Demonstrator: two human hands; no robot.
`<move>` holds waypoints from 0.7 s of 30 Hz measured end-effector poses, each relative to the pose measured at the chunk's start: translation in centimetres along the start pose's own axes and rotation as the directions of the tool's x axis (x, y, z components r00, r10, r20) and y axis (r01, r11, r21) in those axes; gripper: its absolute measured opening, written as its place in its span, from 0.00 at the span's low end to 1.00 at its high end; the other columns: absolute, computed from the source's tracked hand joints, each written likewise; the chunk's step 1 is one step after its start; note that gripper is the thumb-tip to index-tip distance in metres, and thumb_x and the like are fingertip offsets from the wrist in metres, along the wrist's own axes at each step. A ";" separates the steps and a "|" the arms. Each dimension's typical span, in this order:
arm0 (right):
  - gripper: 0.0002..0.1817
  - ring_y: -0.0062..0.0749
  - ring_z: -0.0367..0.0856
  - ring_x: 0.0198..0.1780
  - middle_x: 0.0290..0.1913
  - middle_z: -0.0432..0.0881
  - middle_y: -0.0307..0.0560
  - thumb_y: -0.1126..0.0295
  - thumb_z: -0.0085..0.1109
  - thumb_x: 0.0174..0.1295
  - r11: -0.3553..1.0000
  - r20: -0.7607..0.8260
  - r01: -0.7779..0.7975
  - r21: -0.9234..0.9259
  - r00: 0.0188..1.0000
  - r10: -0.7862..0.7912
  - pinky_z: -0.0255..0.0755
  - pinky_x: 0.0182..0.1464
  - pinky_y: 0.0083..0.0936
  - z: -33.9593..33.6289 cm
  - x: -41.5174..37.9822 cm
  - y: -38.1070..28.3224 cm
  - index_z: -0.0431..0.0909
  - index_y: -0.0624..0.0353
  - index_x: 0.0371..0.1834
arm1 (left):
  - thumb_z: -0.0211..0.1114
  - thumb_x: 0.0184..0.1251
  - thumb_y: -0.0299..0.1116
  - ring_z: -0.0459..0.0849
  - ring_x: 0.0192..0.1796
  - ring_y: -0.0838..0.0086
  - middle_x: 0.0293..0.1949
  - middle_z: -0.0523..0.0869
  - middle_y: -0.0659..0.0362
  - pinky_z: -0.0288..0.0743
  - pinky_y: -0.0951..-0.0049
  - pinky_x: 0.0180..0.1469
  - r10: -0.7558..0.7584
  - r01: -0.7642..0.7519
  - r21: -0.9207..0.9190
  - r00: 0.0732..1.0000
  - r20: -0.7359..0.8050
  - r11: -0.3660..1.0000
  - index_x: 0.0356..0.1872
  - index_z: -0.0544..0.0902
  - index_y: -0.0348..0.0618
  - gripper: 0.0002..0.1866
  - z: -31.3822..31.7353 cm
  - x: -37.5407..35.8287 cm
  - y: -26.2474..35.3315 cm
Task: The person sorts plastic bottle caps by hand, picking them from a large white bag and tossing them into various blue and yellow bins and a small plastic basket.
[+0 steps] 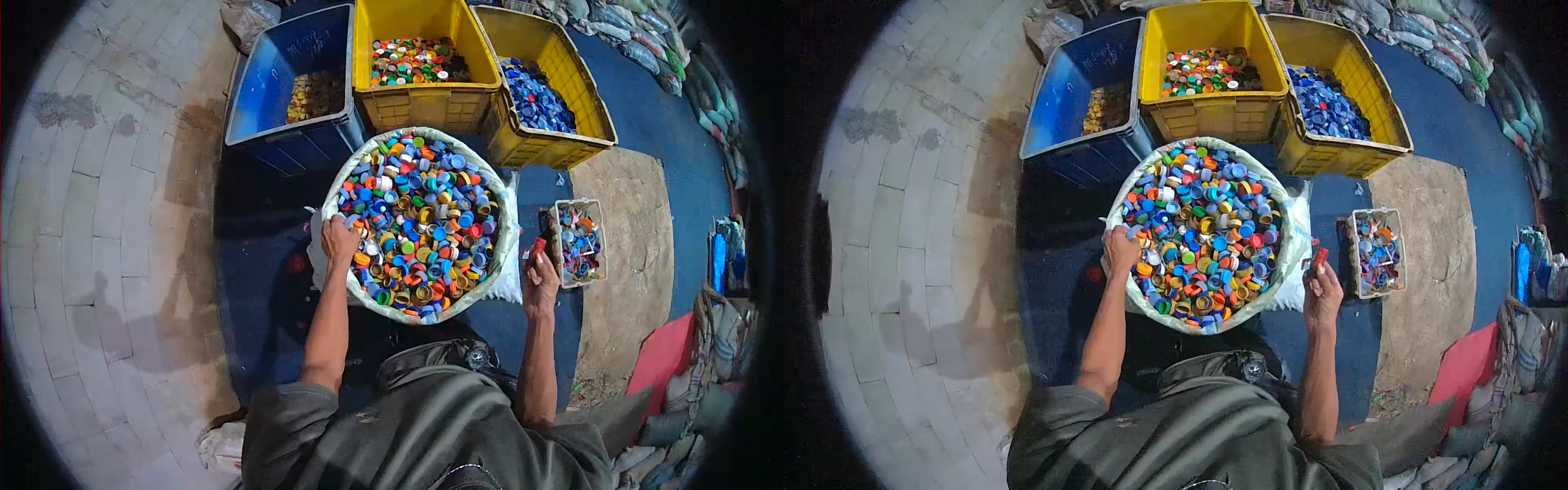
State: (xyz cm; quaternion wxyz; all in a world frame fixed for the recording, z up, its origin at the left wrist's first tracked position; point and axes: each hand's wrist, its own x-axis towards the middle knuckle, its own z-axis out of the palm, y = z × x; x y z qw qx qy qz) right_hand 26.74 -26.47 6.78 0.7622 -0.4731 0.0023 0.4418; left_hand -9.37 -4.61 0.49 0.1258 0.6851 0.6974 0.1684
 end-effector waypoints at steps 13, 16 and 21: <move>0.17 0.22 0.76 0.31 0.38 0.81 0.44 0.76 0.61 0.61 0.998 -0.017 -0.057 -0.027 0.998 0.057 0.75 0.44 0.22 1.2 -1.6 1.7 0.74 0.70 0.52 | 0.66 0.54 0.23 0.83 0.35 0.64 0.35 0.82 0.51 0.78 0.68 0.39 0.388 -0.459 -0.113 0.839 -0.380 0.881 0.49 0.80 0.37 0.19 -3.6 -3.2 2.3; 0.17 0.21 0.75 0.29 0.36 0.81 0.42 0.76 0.61 0.61 0.994 0.008 -0.099 0.039 0.995 0.099 0.75 0.44 0.23 1.3 -2.2 1.3 0.74 0.69 0.52 | 0.65 0.56 0.23 0.83 0.35 0.69 0.35 0.82 0.54 0.78 0.71 0.38 0.192 -0.304 -0.400 0.936 -0.296 0.865 0.48 0.80 0.37 0.16 -6.1 -4.7 7.1; 0.18 0.08 0.61 0.21 0.20 0.65 0.23 0.65 0.58 0.64 0.974 0.201 -0.183 0.135 0.967 0.154 0.66 0.43 0.26 0.5 -3.7 -0.6 0.74 0.60 0.54 | 0.65 0.62 0.29 0.75 0.33 0.84 0.31 0.80 0.64 0.69 0.80 0.33 0.123 0.160 -0.915 0.968 0.219 0.369 0.46 0.80 0.32 0.14 -2.5 -6.6 14.8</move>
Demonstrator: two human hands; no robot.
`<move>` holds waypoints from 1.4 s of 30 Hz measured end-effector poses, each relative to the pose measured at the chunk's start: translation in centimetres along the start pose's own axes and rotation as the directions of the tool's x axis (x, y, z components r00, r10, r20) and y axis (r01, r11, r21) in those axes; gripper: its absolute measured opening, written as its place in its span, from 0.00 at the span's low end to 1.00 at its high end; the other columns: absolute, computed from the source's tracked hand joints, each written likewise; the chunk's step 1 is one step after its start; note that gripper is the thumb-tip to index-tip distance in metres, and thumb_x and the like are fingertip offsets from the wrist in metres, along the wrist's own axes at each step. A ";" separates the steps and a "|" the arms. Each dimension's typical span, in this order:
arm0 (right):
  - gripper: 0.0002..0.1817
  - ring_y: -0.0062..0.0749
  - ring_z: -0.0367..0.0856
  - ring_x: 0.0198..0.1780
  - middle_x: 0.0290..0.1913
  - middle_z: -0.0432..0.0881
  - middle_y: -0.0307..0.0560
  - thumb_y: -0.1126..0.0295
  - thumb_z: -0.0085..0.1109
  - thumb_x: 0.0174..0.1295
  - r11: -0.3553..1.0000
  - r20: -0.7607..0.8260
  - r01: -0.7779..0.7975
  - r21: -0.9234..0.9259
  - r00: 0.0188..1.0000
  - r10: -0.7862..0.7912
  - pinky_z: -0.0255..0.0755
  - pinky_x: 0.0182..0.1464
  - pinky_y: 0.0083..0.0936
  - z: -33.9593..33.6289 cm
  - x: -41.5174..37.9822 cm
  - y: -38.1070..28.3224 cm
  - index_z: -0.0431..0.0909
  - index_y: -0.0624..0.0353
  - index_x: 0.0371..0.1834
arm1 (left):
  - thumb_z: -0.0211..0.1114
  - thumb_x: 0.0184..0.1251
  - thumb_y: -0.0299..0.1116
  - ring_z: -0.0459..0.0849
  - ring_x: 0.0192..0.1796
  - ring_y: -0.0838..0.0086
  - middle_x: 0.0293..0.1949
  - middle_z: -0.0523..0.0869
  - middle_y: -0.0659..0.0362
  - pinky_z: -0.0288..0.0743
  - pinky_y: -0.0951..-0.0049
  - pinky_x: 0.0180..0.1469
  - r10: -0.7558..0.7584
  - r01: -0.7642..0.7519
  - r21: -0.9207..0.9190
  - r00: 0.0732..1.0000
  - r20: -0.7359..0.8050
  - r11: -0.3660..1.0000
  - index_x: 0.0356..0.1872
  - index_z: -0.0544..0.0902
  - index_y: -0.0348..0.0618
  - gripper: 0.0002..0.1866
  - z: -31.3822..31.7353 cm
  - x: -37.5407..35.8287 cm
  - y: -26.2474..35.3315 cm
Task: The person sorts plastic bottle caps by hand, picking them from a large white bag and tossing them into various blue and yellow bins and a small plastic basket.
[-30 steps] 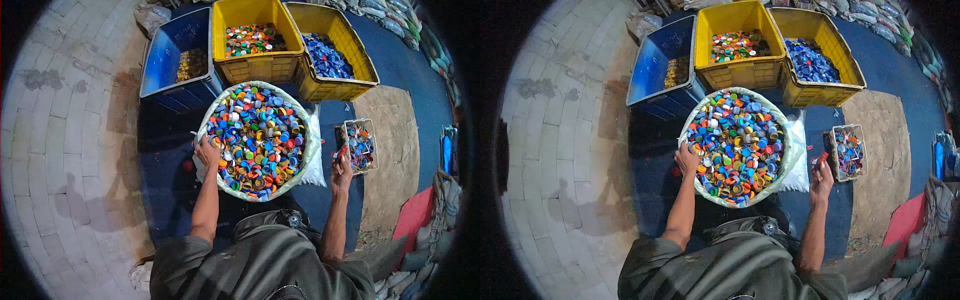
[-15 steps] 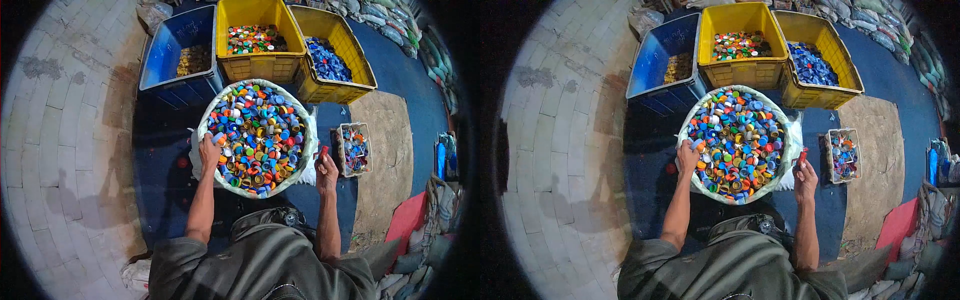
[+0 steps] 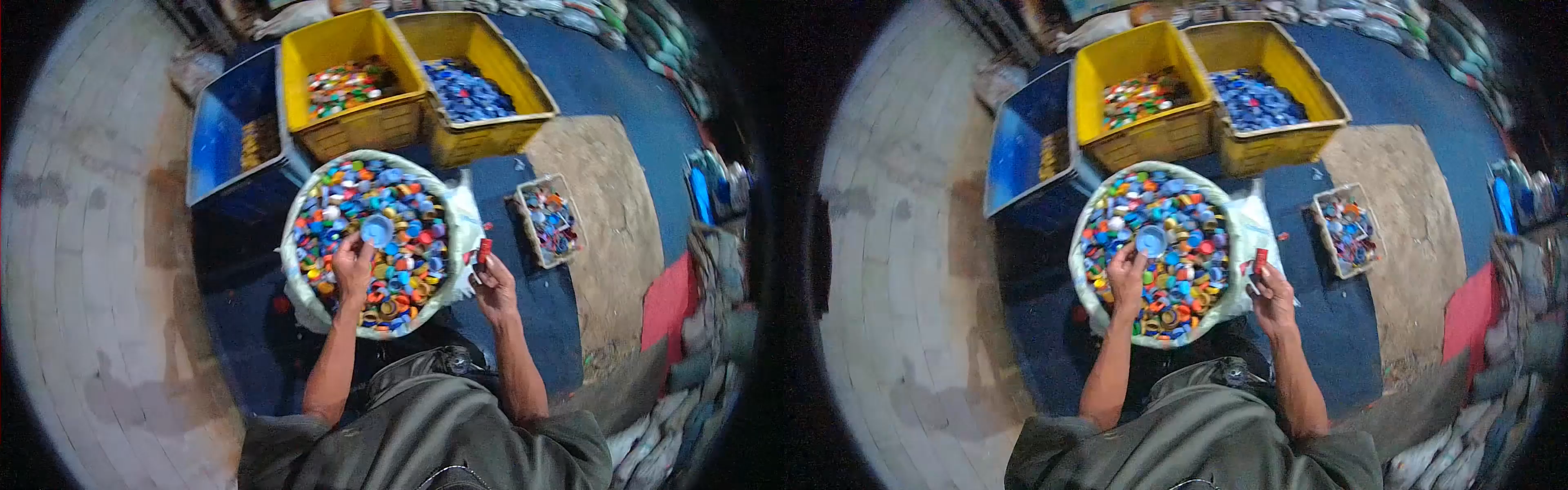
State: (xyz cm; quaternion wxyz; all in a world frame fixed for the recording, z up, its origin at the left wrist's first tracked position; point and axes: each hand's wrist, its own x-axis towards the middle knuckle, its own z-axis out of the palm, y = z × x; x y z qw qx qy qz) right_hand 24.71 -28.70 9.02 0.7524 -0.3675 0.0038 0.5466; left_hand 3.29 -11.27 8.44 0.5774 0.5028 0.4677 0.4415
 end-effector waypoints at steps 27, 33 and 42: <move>0.10 0.27 0.78 0.38 0.37 0.82 0.43 0.66 0.52 0.66 0.751 -0.534 0.638 0.171 0.700 -0.474 0.72 0.40 0.23 -20.4 0.4 -16.1 0.78 0.60 0.43 | 0.58 0.66 0.30 0.84 0.40 0.67 0.36 0.82 0.54 0.82 0.62 0.45 -0.566 0.738 0.194 0.294 0.770 0.647 0.36 0.78 0.40 0.05 43.4 -10.2 -9.7; 0.11 0.21 0.59 0.18 0.16 0.60 0.33 0.67 0.55 0.62 0.833 -0.731 0.549 0.061 0.593 -0.337 0.52 0.20 0.22 -25.5 4.4 -24.8 0.65 0.50 0.25 | 0.69 0.55 0.52 0.66 0.64 0.45 0.63 0.64 0.41 0.68 0.38 0.53 -0.680 0.555 0.437 0.369 0.633 0.708 0.63 0.63 0.33 0.42 51.1 -4.6 -8.7; 0.09 0.26 0.65 0.19 0.19 0.66 0.38 0.71 0.55 0.58 0.931 -0.813 0.322 0.173 0.580 -0.050 0.60 0.22 0.25 -32.2 -0.2 -7.6 0.64 0.53 0.25 | 0.61 0.65 0.45 0.78 0.50 0.62 0.51 0.76 0.48 0.74 0.56 0.53 -0.691 0.798 0.109 0.436 0.576 0.593 0.51 0.72 0.35 0.23 31.4 -2.6 -10.8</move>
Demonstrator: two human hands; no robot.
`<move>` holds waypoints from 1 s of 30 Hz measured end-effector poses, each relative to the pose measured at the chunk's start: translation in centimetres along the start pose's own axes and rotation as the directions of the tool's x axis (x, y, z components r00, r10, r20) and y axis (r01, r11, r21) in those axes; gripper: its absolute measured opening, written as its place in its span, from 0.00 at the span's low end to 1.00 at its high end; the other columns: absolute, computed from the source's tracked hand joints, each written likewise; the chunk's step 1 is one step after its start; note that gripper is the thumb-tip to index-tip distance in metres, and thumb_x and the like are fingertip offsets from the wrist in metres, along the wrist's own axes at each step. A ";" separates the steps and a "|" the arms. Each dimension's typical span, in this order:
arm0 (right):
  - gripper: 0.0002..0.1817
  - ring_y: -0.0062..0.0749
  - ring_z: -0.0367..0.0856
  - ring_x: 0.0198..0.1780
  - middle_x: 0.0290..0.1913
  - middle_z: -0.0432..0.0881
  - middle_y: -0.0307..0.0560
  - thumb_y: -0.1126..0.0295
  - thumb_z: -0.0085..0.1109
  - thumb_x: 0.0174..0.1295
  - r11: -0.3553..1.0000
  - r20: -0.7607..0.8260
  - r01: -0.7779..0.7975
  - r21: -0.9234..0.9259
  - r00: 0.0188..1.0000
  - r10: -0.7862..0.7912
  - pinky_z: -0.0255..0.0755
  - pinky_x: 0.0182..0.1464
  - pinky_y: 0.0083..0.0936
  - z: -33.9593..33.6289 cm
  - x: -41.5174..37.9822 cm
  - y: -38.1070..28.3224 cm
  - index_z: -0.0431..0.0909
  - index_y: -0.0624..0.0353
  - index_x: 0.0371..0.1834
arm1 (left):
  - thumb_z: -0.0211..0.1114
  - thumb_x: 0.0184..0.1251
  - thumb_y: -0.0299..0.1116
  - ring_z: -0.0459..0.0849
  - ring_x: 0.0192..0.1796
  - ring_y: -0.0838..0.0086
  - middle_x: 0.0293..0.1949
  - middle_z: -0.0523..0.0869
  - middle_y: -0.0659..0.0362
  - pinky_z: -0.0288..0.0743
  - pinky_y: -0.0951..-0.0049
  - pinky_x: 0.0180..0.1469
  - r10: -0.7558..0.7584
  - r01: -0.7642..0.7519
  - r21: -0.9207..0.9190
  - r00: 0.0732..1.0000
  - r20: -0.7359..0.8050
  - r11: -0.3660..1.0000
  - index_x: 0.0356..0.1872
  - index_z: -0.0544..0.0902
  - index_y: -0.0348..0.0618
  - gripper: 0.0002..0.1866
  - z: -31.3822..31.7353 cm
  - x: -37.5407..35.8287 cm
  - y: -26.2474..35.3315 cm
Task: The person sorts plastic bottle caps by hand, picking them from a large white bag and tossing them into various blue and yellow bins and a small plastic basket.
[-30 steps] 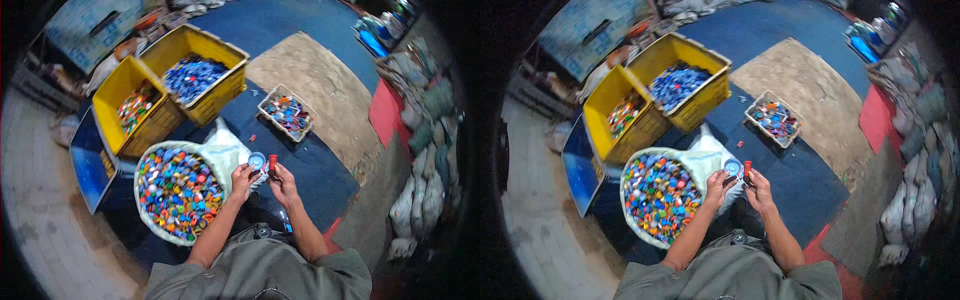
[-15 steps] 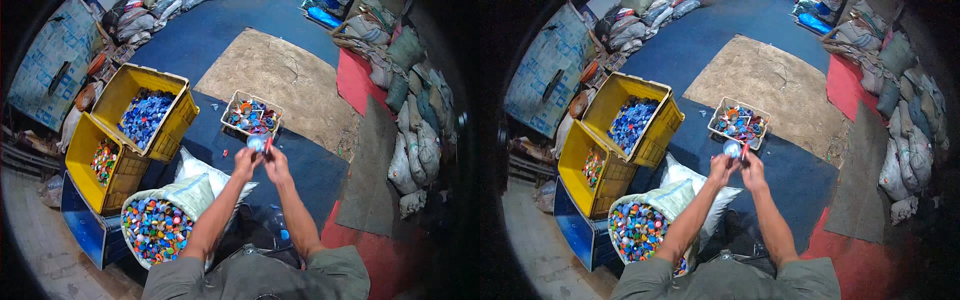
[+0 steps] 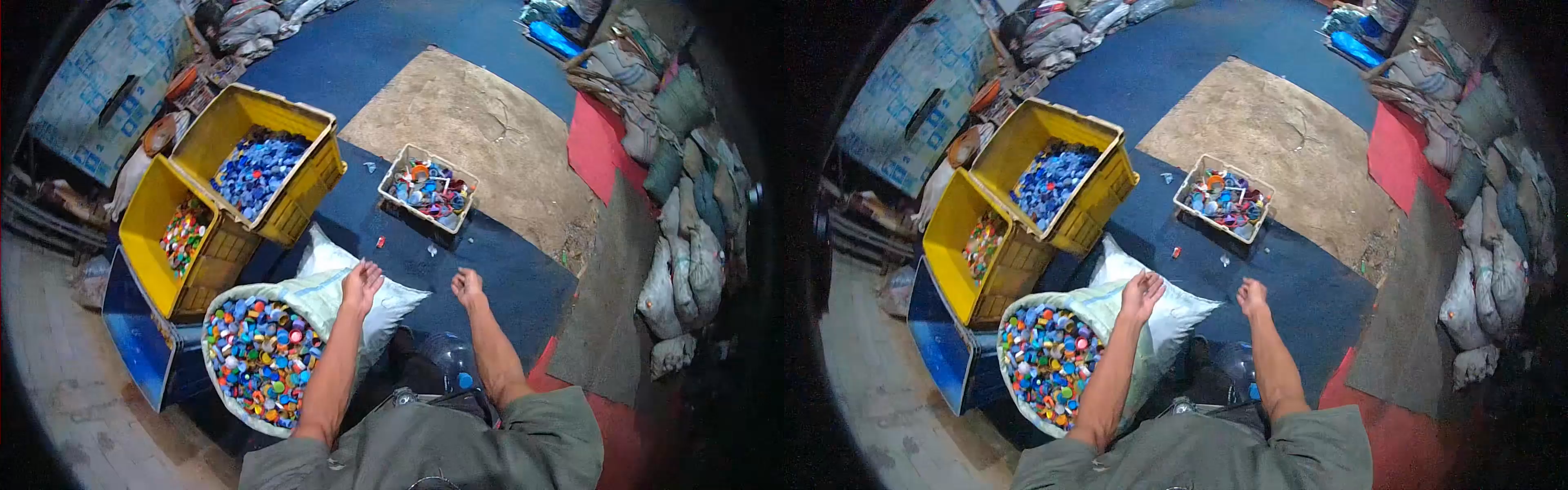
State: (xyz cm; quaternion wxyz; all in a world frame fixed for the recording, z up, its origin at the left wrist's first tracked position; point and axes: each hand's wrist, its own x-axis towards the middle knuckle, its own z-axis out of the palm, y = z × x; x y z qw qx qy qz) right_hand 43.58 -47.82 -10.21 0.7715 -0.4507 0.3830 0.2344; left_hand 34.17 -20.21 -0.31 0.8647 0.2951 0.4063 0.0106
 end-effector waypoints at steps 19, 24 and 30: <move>0.11 0.17 0.72 0.29 0.27 0.77 0.35 0.66 0.67 0.56 0.446 0.667 0.670 -0.593 0.719 -0.193 0.66 0.32 0.17 10.1 -17.8 16.8 0.79 0.62 0.31 | 0.65 0.66 0.36 0.76 0.29 0.84 0.29 0.81 0.65 0.70 0.80 0.31 0.444 -0.485 0.047 0.753 -0.485 0.873 0.35 0.82 0.41 0.09 -23.6 -28.9 -4.6; 0.14 0.30 0.78 0.28 0.26 0.81 0.48 0.64 0.69 0.54 0.060 0.821 0.866 -0.496 0.491 -0.290 0.72 0.34 0.26 13.6 -23.7 21.4 0.79 0.65 0.28 | 0.69 0.62 0.39 0.71 0.23 0.85 0.21 0.78 0.66 0.64 0.82 0.27 0.431 -0.511 0.045 0.670 -0.605 0.858 0.27 0.81 0.40 0.13 -26.8 -31.4 -5.1; 0.16 0.43 0.75 0.42 0.37 0.82 0.42 0.66 0.68 0.50 -0.334 0.978 0.929 -0.161 0.105 -0.179 0.66 0.46 0.41 16.9 -27.8 27.1 0.78 0.54 0.42 | 0.62 0.65 0.52 0.72 0.24 0.84 0.20 0.77 0.65 0.66 0.80 0.29 0.380 -0.479 0.024 0.665 -0.643 0.878 0.25 0.81 0.38 0.24 -30.0 -32.8 -6.2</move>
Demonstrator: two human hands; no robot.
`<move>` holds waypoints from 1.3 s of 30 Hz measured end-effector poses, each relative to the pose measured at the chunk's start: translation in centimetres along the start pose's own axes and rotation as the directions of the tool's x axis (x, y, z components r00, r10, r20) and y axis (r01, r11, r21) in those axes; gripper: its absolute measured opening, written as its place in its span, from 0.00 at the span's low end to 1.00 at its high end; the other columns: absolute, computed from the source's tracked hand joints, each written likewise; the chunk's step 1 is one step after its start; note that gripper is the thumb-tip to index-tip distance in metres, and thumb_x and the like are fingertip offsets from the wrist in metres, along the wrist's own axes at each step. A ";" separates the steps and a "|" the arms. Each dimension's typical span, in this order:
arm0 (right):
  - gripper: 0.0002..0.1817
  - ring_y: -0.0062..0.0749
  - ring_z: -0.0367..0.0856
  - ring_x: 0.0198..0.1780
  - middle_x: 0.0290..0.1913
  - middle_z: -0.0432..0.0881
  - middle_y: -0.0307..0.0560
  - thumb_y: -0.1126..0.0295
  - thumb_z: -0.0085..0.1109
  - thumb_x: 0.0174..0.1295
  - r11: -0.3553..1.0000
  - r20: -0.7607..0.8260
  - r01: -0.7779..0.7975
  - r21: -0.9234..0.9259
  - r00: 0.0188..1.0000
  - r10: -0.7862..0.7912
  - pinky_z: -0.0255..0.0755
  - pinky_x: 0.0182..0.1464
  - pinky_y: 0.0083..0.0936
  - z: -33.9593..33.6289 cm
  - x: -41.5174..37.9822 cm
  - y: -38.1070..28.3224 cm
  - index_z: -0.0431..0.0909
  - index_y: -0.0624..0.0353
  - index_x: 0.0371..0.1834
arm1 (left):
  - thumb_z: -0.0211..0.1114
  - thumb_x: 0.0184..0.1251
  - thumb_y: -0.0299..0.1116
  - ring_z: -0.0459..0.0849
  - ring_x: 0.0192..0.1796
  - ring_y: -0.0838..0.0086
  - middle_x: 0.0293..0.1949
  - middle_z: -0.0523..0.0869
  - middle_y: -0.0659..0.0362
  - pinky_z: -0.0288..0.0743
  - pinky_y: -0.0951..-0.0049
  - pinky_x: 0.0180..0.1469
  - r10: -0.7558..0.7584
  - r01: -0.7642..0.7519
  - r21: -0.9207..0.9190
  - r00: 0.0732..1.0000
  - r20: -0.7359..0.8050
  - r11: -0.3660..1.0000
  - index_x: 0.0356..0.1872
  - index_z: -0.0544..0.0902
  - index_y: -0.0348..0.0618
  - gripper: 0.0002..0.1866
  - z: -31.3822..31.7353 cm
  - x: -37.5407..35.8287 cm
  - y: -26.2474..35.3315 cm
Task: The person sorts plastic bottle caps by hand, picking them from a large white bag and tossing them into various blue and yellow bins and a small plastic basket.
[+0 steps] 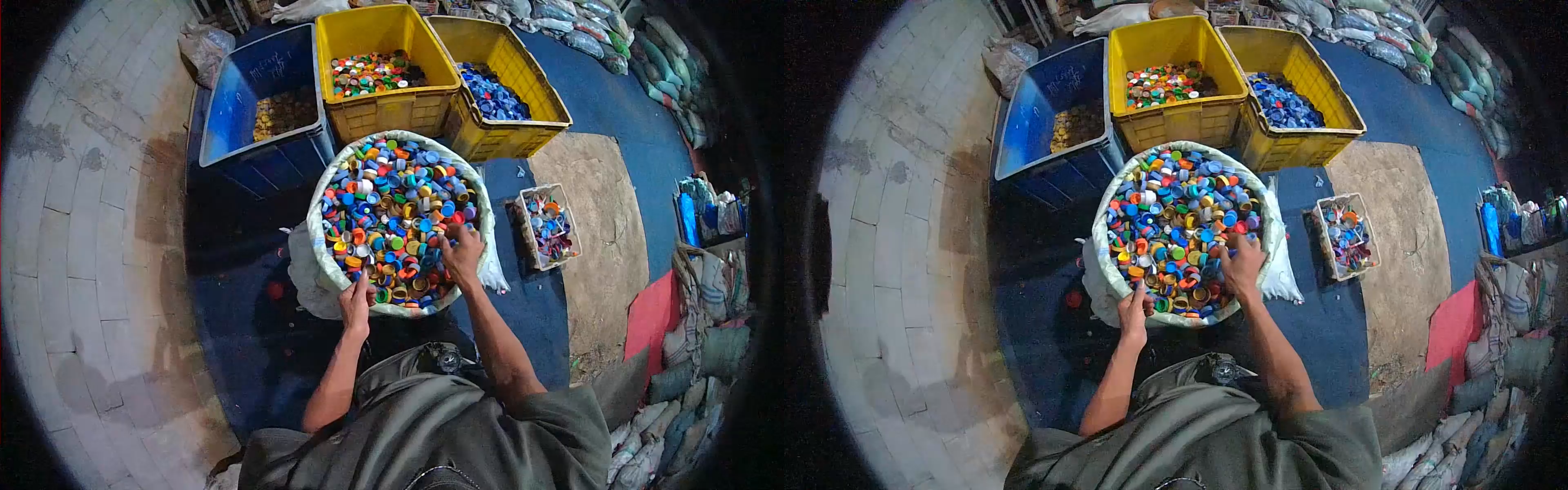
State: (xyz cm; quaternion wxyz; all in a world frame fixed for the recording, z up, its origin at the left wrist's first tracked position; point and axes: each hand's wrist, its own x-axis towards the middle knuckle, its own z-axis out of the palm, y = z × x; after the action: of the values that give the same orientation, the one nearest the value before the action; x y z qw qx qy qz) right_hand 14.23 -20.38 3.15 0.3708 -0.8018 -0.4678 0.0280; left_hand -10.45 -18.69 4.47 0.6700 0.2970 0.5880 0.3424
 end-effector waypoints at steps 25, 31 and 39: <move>0.20 0.26 0.79 0.41 0.40 0.81 0.45 0.68 0.65 0.57 0.765 0.290 -0.393 0.510 0.916 0.278 0.72 0.43 0.23 -1.1 1.0 -2.0 0.75 0.63 0.52 | 0.68 0.61 0.32 0.76 0.32 0.81 0.32 0.82 0.62 0.70 0.78 0.36 0.275 -0.294 0.158 0.953 0.129 0.943 0.43 0.76 0.38 0.14 1.1 4.5 -0.1; 0.22 0.30 0.79 0.48 0.48 0.77 0.46 0.76 0.61 0.60 -0.130 0.639 -0.631 0.765 0.720 0.269 0.77 0.48 0.22 -5.4 -2.0 1.1 0.70 0.65 0.58 | 0.70 0.55 0.32 0.80 0.35 0.78 0.36 0.85 0.58 0.74 0.74 0.38 0.443 -0.482 0.476 0.874 0.200 0.735 0.45 0.77 0.38 0.18 4.7 6.3 1.3; 0.20 0.32 0.76 0.42 0.42 0.78 0.47 0.76 0.60 0.51 -0.420 0.612 -0.481 0.770 0.743 0.271 0.74 0.47 0.27 -8.1 -4.7 3.2 0.74 0.65 0.50 | 0.70 0.54 0.31 0.80 0.38 0.70 0.37 0.84 0.59 0.74 0.68 0.40 0.501 -0.609 0.531 0.791 0.351 0.589 0.45 0.78 0.41 0.17 8.6 5.6 -0.6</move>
State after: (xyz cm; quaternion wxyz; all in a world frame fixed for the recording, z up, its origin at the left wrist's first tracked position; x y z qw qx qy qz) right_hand 17.15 -29.55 5.61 0.7699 -0.3073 0.0284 0.5585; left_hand -1.41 -14.47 1.87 0.4386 0.6955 0.4862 0.2958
